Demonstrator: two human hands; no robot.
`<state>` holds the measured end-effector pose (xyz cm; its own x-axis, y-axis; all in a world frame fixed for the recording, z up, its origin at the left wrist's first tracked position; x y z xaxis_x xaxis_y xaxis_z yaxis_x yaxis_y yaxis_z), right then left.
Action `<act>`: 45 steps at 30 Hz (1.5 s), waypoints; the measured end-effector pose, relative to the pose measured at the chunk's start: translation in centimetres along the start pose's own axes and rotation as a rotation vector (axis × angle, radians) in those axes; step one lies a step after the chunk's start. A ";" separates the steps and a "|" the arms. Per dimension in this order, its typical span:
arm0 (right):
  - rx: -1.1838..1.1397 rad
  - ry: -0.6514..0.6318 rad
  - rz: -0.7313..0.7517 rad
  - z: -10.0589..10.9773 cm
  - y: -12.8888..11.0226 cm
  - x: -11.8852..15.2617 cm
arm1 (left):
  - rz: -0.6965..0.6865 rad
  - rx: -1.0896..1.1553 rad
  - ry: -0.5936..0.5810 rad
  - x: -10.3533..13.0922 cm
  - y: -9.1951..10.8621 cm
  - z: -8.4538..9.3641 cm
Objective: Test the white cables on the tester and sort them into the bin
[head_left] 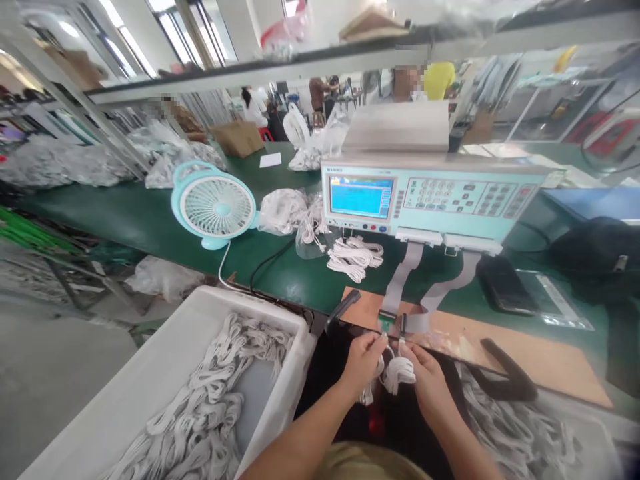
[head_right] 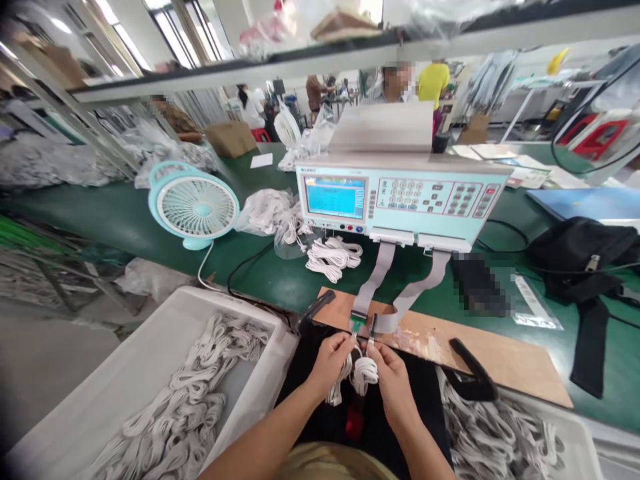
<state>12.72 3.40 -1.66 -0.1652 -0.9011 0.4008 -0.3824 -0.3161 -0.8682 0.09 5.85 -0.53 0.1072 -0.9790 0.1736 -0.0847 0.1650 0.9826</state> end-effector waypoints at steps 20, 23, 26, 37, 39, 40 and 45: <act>-0.020 0.010 0.082 -0.7 -0.3 0.3 | 0.115 0.050 0.052 -0.4 -0.6 -0.6; -0.037 -0.014 0.076 -1.2 -0.1 1.6 | 0.119 0.060 0.064 0.5 -0.2 -0.6; -0.025 -0.022 0.021 -0.2 0.1 2.8 | 0.271 0.099 -0.035 2.0 -0.8 -1.4; 1.270 0.394 0.238 22.8 0.0 6.3 | 0.985 0.298 -0.206 6.6 -7.0 -3.6; 1.208 0.163 0.462 19.1 0.1 7.9 | 1.047 0.294 -0.203 7.3 -8.0 -4.3; 1.121 0.001 0.547 16.3 0.2 8.8 | 1.066 0.297 -0.197 7.5 -8.3 -4.6; 0.991 -0.437 0.889 4.7 -0.1 11.1 | 1.074 0.322 -0.202 7.5 -9.1 -5.4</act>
<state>15.18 -7.97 1.52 0.3525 -0.8685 -0.3485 0.5224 0.4915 -0.6968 6.96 -2.33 -7.79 -0.3335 -0.3563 0.8728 -0.2896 0.9198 0.2649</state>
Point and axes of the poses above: each hand's wrist, its own x-axis away from the middle knuckle, its own z-axis out of the back of the hand, y = z × x, the point moved 6 cm from there along -x, towards the middle knuckle, and after that the axes turned 10 degrees about y, right-handed, at the moved point
